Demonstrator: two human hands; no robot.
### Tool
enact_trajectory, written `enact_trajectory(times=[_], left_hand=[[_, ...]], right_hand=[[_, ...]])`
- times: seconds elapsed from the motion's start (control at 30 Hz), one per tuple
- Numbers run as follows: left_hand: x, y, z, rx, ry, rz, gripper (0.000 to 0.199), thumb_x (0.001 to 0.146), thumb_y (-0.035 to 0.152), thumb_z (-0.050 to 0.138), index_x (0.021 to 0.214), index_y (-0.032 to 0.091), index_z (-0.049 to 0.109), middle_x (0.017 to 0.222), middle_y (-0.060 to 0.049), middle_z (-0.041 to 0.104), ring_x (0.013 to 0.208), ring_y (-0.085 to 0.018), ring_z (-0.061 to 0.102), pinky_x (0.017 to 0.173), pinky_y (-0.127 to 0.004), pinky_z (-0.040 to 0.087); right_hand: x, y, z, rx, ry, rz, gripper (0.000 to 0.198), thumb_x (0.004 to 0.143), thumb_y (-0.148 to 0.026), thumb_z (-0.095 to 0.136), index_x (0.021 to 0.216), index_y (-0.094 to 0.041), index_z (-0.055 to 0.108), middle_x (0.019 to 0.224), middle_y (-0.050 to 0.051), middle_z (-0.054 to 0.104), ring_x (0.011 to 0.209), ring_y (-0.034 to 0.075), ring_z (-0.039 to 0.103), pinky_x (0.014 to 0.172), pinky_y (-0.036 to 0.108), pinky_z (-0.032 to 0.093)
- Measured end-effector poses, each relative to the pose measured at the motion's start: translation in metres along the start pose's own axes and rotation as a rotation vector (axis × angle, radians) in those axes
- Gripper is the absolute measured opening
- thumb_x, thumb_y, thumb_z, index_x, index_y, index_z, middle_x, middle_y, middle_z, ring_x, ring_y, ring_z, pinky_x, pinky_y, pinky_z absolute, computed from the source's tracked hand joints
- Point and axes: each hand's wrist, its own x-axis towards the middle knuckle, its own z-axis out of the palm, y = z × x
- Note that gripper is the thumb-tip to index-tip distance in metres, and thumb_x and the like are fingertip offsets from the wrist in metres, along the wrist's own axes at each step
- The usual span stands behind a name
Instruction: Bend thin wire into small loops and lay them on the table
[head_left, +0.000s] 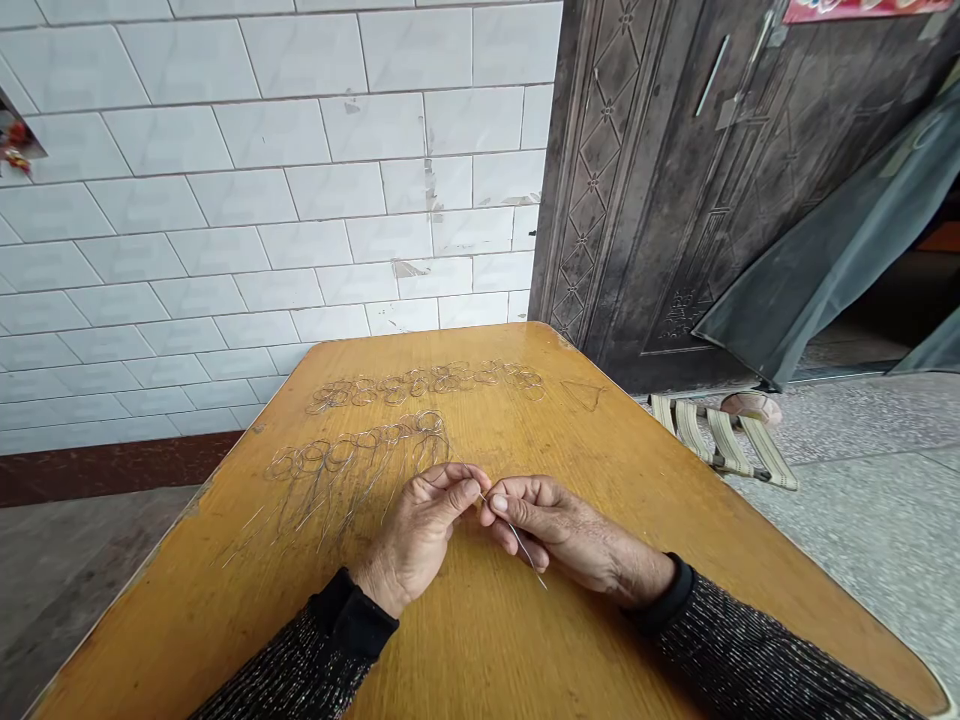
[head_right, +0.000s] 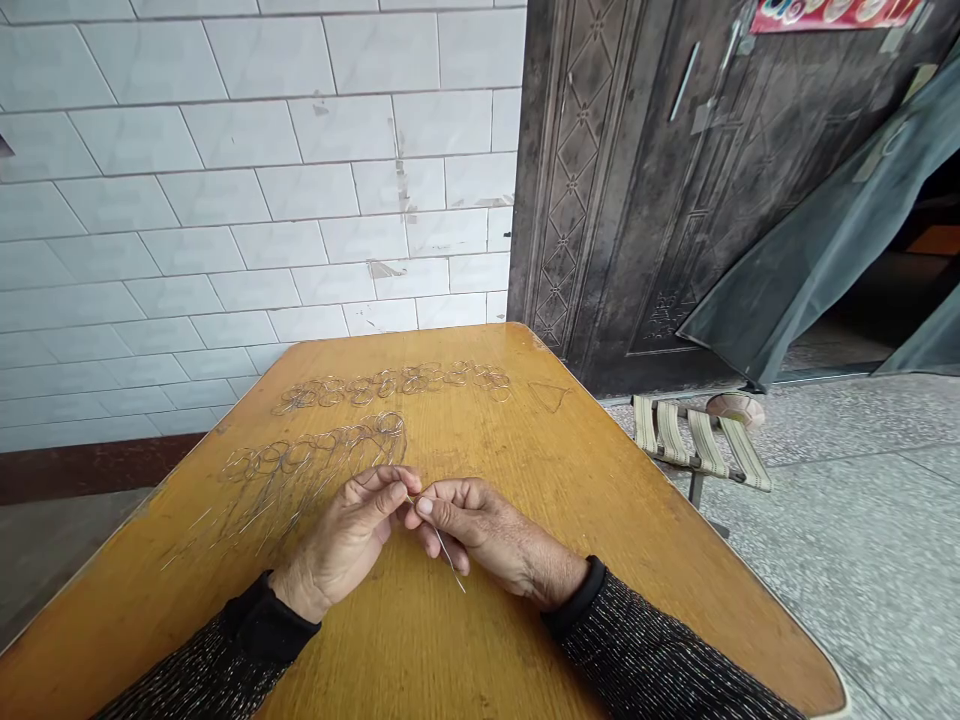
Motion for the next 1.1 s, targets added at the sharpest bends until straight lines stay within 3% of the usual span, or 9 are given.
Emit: enact_trajectory(times=[0.37, 0.7, 0.97, 1.1], left_hand=[[-0.001, 0.004, 0.0, 0.048, 0.021, -0.009, 0.018, 0.064, 0.025, 0.072, 0.074, 0.015, 0.06, 0.065, 0.002, 0.057, 0.057, -0.009, 0.051, 0.063, -0.026, 0.039], [0.001, 0.001, 0.001, 0.155, 0.092, 0.02, 0.017, 0.068, 0.027, 0.068, 0.077, 0.014, 0.06, 0.061, 0.002, 0.054, 0.059, -0.01, 0.05, 0.062, -0.026, 0.039], [0.006, 0.004, -0.007, 0.042, 0.26, 0.081, 0.021, 0.06, 0.023, 0.074, 0.075, 0.014, 0.062, 0.071, 0.002, 0.057, 0.06, -0.006, 0.049, 0.062, -0.021, 0.039], [0.006, 0.006, -0.01, 0.032, 0.217, 0.048, 0.018, 0.063, 0.022, 0.072, 0.077, 0.016, 0.062, 0.073, 0.002, 0.058, 0.063, -0.007, 0.053, 0.064, -0.021, 0.041]], right_hand=[[-0.004, -0.001, 0.001, 0.01, -0.039, 0.021, 0.026, 0.082, -0.038, 0.051, 0.08, -0.013, 0.058, 0.05, -0.007, 0.047, 0.032, 0.001, 0.031, 0.032, 0.014, 0.022], [0.0, 0.003, 0.005, 0.048, 0.061, 0.031, 0.025, 0.077, -0.037, 0.058, 0.075, -0.012, 0.06, 0.046, -0.007, 0.051, 0.028, 0.0, 0.031, 0.03, 0.014, 0.022], [-0.004, 0.001, 0.005, -0.003, 0.042, 0.093, 0.028, 0.08, -0.038, 0.054, 0.082, -0.01, 0.062, 0.052, -0.004, 0.057, 0.029, 0.0, 0.037, 0.032, 0.014, 0.023], [-0.005, 0.001, 0.004, -0.011, 0.017, 0.098, 0.028, 0.081, -0.036, 0.052, 0.085, -0.011, 0.062, 0.052, -0.004, 0.056, 0.029, 0.0, 0.036, 0.032, 0.015, 0.024]])
